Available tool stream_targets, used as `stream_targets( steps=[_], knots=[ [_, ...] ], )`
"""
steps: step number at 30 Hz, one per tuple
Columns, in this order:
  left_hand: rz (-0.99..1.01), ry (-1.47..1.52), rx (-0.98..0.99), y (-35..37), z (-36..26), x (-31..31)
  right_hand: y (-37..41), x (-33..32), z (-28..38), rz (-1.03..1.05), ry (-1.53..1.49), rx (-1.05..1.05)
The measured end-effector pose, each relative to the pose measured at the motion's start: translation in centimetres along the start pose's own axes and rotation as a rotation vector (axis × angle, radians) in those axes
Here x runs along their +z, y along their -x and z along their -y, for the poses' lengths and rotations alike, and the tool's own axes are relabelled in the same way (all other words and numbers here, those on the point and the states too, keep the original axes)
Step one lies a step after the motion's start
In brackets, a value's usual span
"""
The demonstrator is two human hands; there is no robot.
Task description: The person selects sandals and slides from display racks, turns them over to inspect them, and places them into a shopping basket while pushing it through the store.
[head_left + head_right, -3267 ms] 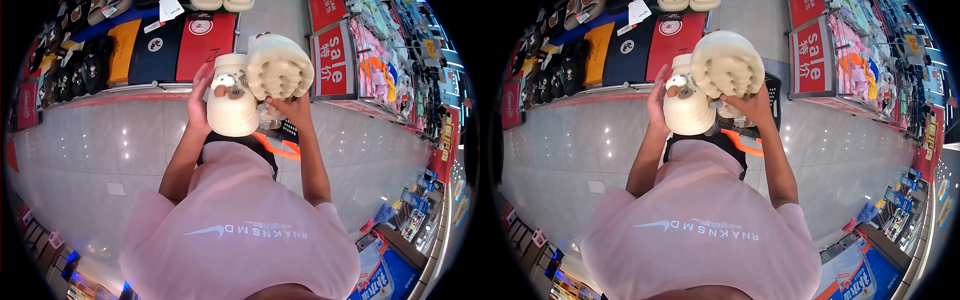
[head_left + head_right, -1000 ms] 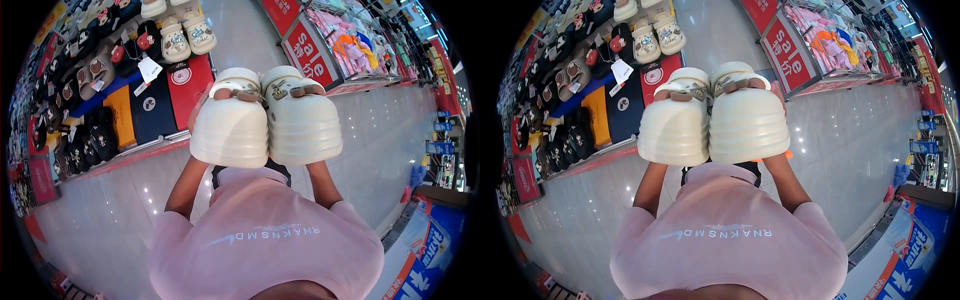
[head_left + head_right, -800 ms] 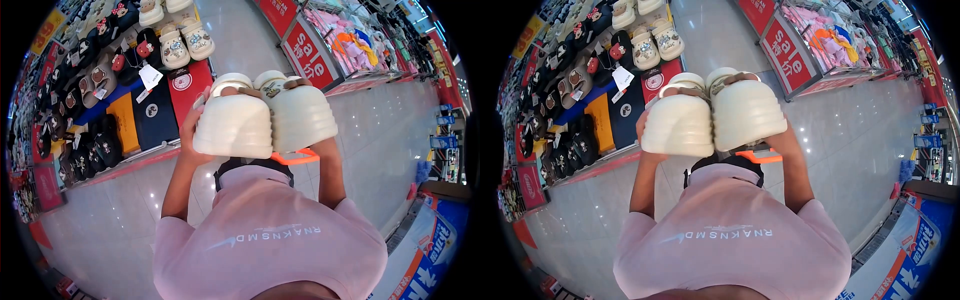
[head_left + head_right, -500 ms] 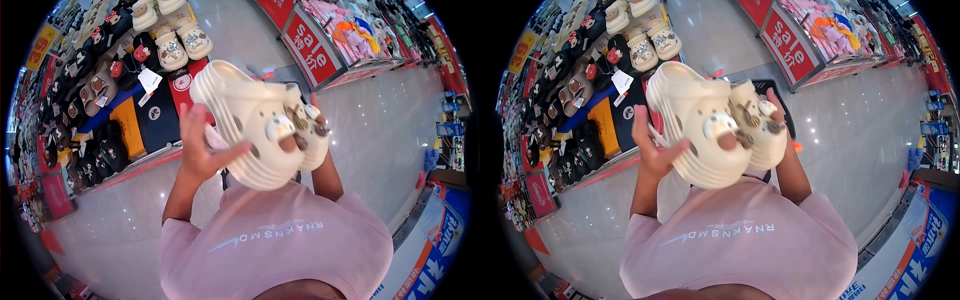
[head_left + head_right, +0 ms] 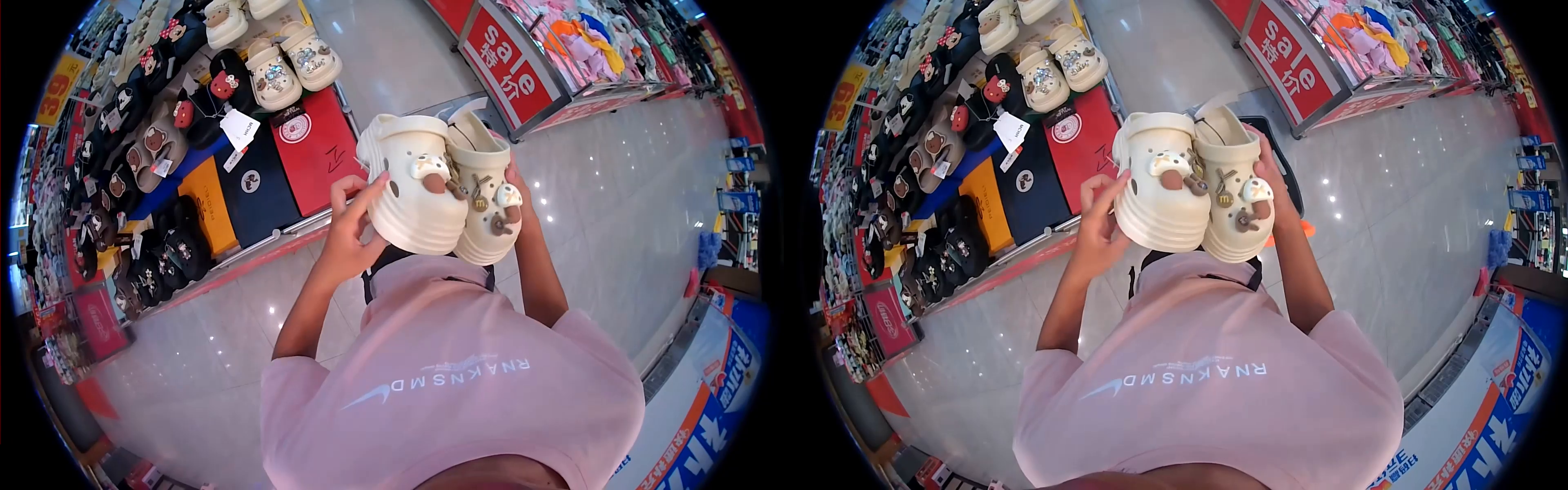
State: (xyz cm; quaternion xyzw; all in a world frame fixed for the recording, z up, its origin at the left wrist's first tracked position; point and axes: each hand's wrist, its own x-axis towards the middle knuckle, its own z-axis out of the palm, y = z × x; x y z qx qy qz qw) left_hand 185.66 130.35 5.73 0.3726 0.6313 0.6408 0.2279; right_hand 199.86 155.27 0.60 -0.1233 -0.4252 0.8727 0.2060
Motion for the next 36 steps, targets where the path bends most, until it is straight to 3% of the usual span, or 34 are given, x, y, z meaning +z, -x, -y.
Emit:
stream_targets(
  steps=[4,5,8,9,12,20,25,28,32,36],
  knots=[
    [0.11,0.624,-0.102,-2.2,1.2,-1.9,0.5,0.7,1.6,-0.043,0.299,-0.153],
    [0.079,0.806,-0.256,-2.4,0.7,-2.3,0.2,1.1,2.3,-0.017,0.372,-0.212],
    [-0.286,0.764,-0.349,-4.8,4.7,-1.3,-1.5,3.1,4.0,0.055,0.494,-0.324],
    [-0.312,0.666,-0.306,-5.4,3.9,-0.4,-2.0,3.9,4.5,0.069,0.521,-0.343],
    [-0.27,0.511,-0.268,-6.4,1.5,0.6,-3.5,4.4,5.1,0.066,0.551,-0.374],
    [-0.283,0.549,-0.094,-6.1,2.5,0.0,-2.8,4.6,4.7,0.025,0.54,-0.27],
    [0.037,0.527,-0.162,-6.7,1.9,-1.2,-2.2,3.2,4.2,-0.028,0.491,-0.197],
    [0.119,0.456,-0.219,-7.2,2.9,-1.1,-1.3,2.0,3.2,-0.109,0.481,-0.185],
    [0.104,0.508,-0.316,-7.2,3.1,0.8,0.2,0.1,3.0,-0.141,0.593,-0.184],
    [0.092,0.546,-0.257,-7.3,4.1,3.4,0.9,-0.7,5.5,-0.09,0.542,0.063]
  ],
)
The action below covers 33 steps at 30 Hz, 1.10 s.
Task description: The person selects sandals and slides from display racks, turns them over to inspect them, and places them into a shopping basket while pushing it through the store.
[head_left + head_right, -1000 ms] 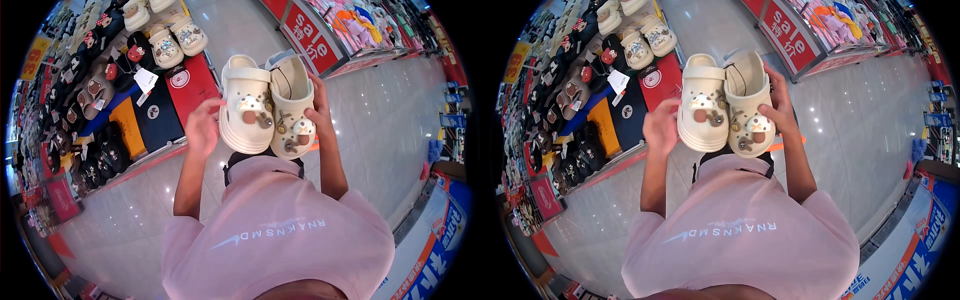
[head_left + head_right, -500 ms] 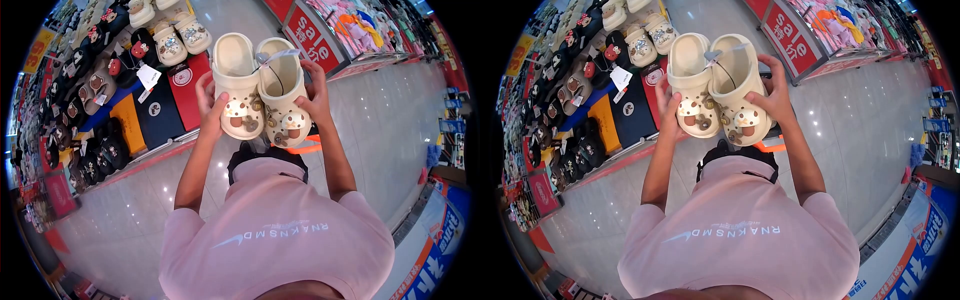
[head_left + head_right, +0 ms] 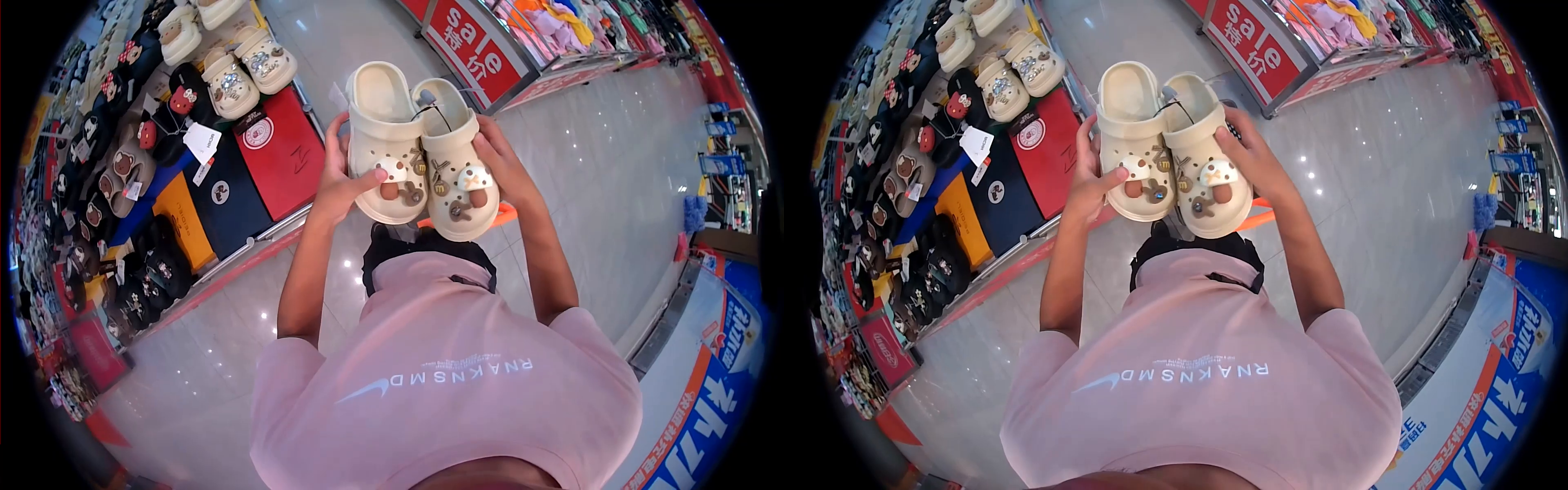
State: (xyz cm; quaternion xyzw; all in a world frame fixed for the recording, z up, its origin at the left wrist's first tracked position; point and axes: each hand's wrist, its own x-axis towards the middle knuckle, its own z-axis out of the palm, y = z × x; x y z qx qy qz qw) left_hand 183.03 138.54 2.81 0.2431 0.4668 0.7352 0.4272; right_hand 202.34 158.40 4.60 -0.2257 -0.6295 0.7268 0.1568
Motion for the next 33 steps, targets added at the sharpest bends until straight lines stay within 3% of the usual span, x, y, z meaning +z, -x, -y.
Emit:
stream_targets(
  steps=[2,5,8,13,15,18,22,26,29,32,33],
  knots=[
    [0.014,-0.055,0.035,-0.3,0.7,1.2,0.5,-1.6,0.8,0.061,-0.07,0.147],
    [0.034,-0.154,0.085,-0.6,1.3,2.4,1.1,-3.3,-0.3,0.171,-0.179,0.199],
    [0.027,-0.196,-0.035,-0.9,2.4,3.0,2.4,-5.2,-1.8,0.26,-0.292,0.256],
    [0.004,-0.113,-0.32,-1.7,6.8,1.3,3.7,-6.7,-6.0,0.338,-0.344,0.405],
    [-0.001,-0.203,-0.416,-1.8,9.8,-0.2,4.0,-6.8,-7.9,0.28,-0.384,0.504],
    [0.065,0.041,-0.611,-3.0,12.5,-0.5,4.2,-8.2,-11.7,0.168,-0.421,0.603],
    [-0.149,0.219,-0.93,-4.9,17.5,0.6,2.7,-11.5,-16.9,0.165,-0.592,0.72],
    [-0.062,0.256,-0.914,-8.2,26.4,1.6,-0.7,-16.7,-20.6,0.096,-0.425,0.684],
    [-0.114,0.226,-1.023,-10.6,30.4,2.7,-3.1,-20.8,-20.6,0.059,-0.406,0.844],
    [-0.184,0.003,-0.84,-11.7,35.6,2.7,-4.6,-24.2,-25.3,-0.045,-0.44,0.87],
    [-0.16,0.083,-0.884,-11.8,35.9,3.0,-4.9,-24.9,-26.7,-0.046,-0.463,0.896]
  ],
)
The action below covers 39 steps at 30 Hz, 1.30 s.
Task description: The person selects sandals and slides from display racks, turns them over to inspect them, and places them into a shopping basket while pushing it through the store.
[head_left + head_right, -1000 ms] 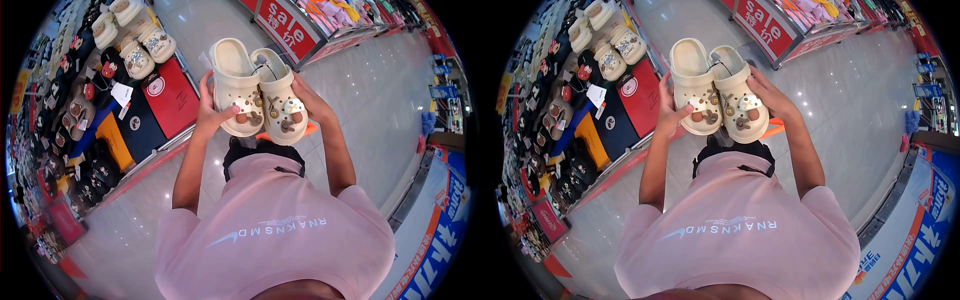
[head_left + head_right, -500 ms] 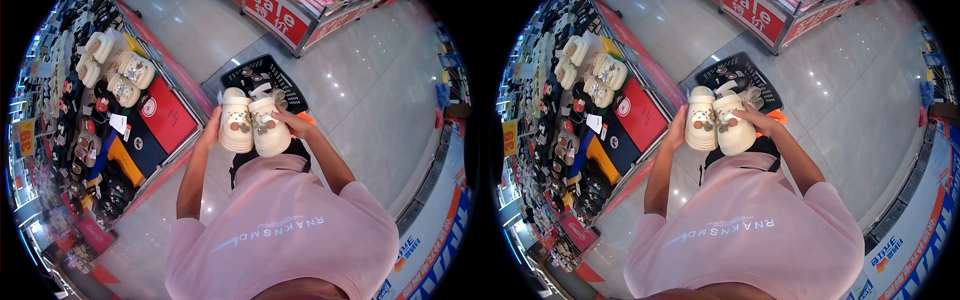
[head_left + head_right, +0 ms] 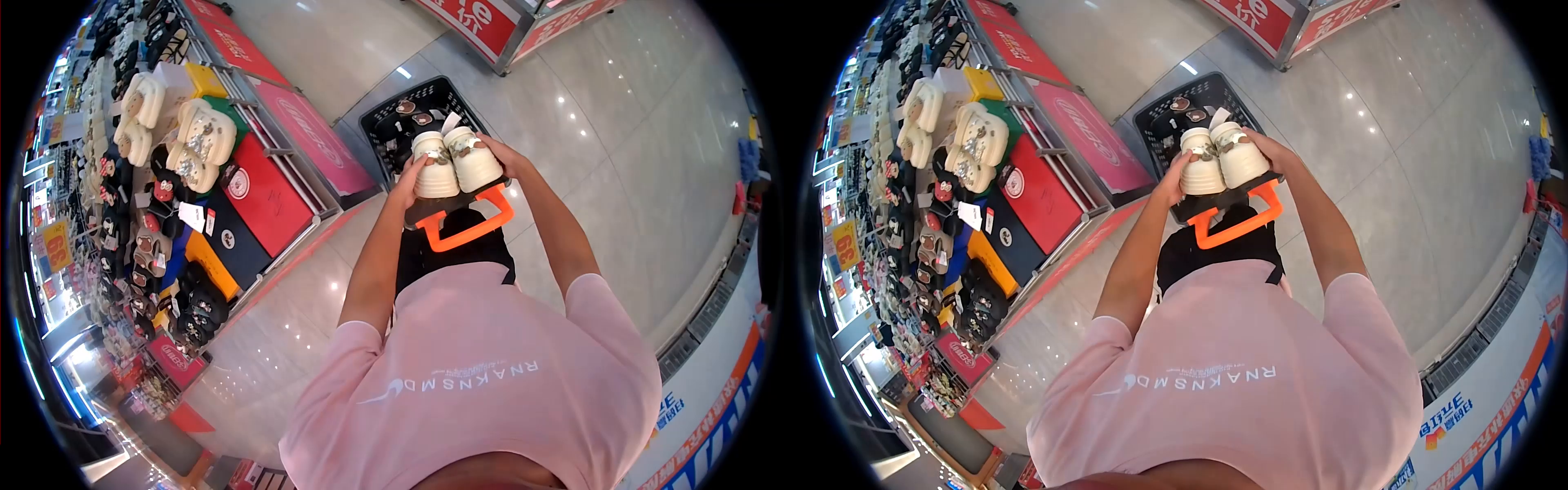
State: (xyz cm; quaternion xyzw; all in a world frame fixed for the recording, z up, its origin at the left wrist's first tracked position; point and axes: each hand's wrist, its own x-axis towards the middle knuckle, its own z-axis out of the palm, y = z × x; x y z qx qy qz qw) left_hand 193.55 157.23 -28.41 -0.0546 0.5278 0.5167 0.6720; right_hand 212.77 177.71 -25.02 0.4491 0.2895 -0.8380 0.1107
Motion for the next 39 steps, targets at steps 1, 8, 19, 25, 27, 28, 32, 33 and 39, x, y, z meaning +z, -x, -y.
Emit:
stream_targets(
  steps=[1,8,19,25,27,28,32,33,39],
  knots=[
    [-0.074,-0.101,-0.094,0.5,0.1,1.2,-0.8,-0.8,-0.3,0.003,-0.023,0.03],
    [-0.132,-0.354,-0.253,2.1,3.4,2.2,-5.2,-3.3,-4.4,-0.127,0.083,-0.015],
    [-0.334,-0.927,0.107,-2.2,12.8,-2.5,-8.7,-1.7,-13.8,-0.278,1.566,0.054],
    [-0.141,-0.953,-0.029,0.4,12.0,-1.8,-4.7,-0.7,-10.2,-0.063,1.422,-0.162],
    [0.151,-0.682,-0.003,4.7,9.2,1.4,1.1,1.0,-7.4,-0.102,1.382,-0.316],
    [0.195,-0.617,-0.058,7.0,8.5,2.8,4.8,2.5,-5.9,-0.144,1.533,-0.395],
    [0.193,-1.472,0.059,14.0,6.2,7.8,10.9,3.8,-9.3,-0.08,1.632,-0.558],
    [0.108,-1.485,0.327,13.8,8.4,7.0,11.8,4.0,-10.4,-0.076,1.742,-0.594],
    [-0.146,-1.38,0.443,13.3,11.5,6.2,11.0,4.6,-12.5,-0.333,1.637,-0.689]
  ],
)
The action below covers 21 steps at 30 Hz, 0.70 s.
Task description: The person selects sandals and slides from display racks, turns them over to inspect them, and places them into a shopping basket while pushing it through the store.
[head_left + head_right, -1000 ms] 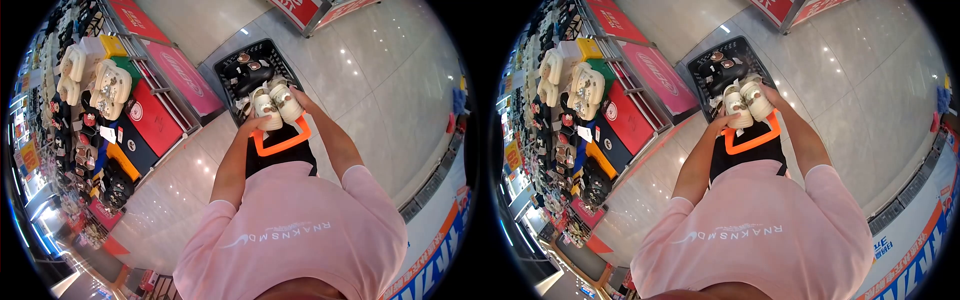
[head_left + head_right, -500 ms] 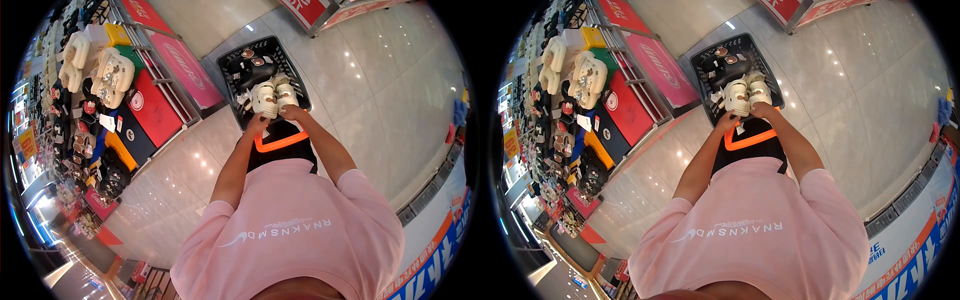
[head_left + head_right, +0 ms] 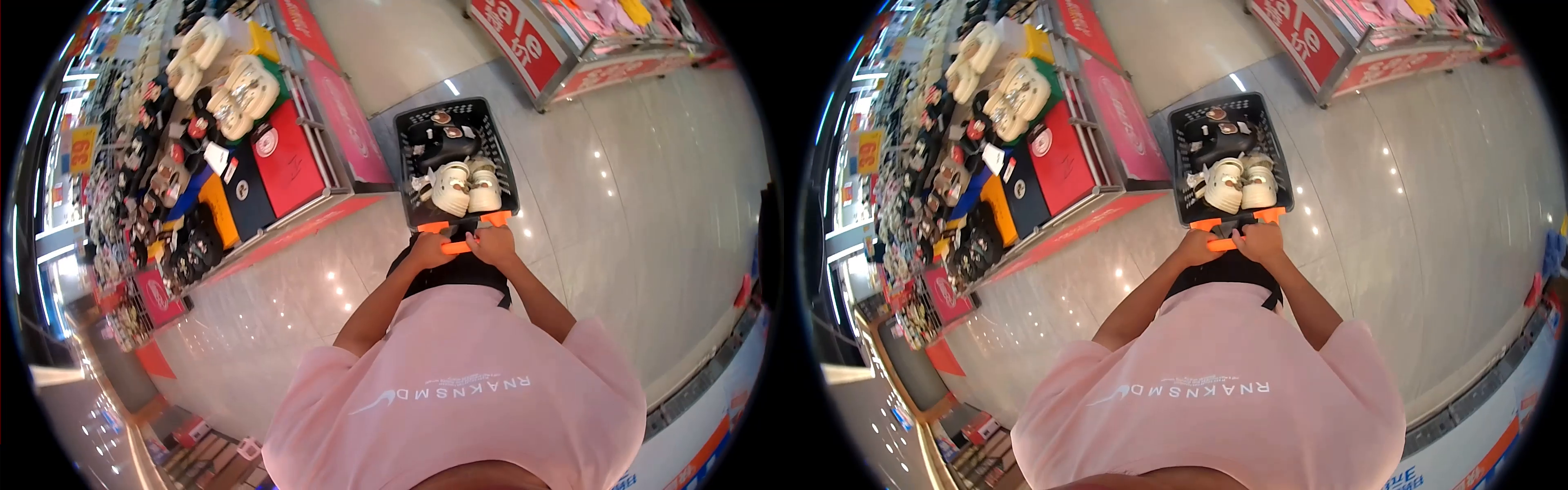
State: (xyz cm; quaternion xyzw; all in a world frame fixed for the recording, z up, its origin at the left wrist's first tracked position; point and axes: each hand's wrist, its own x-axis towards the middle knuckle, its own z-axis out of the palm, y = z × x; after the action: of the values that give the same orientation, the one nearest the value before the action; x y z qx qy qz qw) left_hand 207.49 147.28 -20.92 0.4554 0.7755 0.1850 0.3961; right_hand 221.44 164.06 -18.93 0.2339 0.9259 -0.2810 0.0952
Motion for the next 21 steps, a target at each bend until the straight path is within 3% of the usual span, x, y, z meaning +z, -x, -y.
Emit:
stream_targets(
  steps=[3,7,10,12,14,15,18,21],
  knots=[
    [-0.033,-0.013,-0.019,0.4,0.5,1.0,0.4,0.6,0.0,0.028,-0.018,-0.002],
    [0.192,0.183,-0.232,0.7,-0.6,-0.3,0.9,0.6,-0.1,0.039,0.034,-0.012],
    [0.1,0.135,-0.132,1.7,-0.2,0.8,1.7,2.1,-0.3,-0.029,0.018,-0.064],
    [0.004,0.096,-0.043,2.5,0.0,1.8,2.4,2.2,0.0,0.096,0.045,0.0],
    [0.004,0.075,-0.033,3.1,0.7,3.1,3.4,2.9,0.1,0.061,0.067,-0.019],
    [-0.101,0.155,0.014,3.9,1.1,4.2,3.8,3.2,0.2,0.072,0.057,-0.012],
    [-0.128,0.116,-0.061,5.8,0.9,5.4,5.4,5.0,0.2,0.17,0.103,0.052],
    [-0.303,0.053,-0.017,7.0,2.1,8.2,6.4,7.5,-0.7,0.183,0.108,0.031]
  ],
)
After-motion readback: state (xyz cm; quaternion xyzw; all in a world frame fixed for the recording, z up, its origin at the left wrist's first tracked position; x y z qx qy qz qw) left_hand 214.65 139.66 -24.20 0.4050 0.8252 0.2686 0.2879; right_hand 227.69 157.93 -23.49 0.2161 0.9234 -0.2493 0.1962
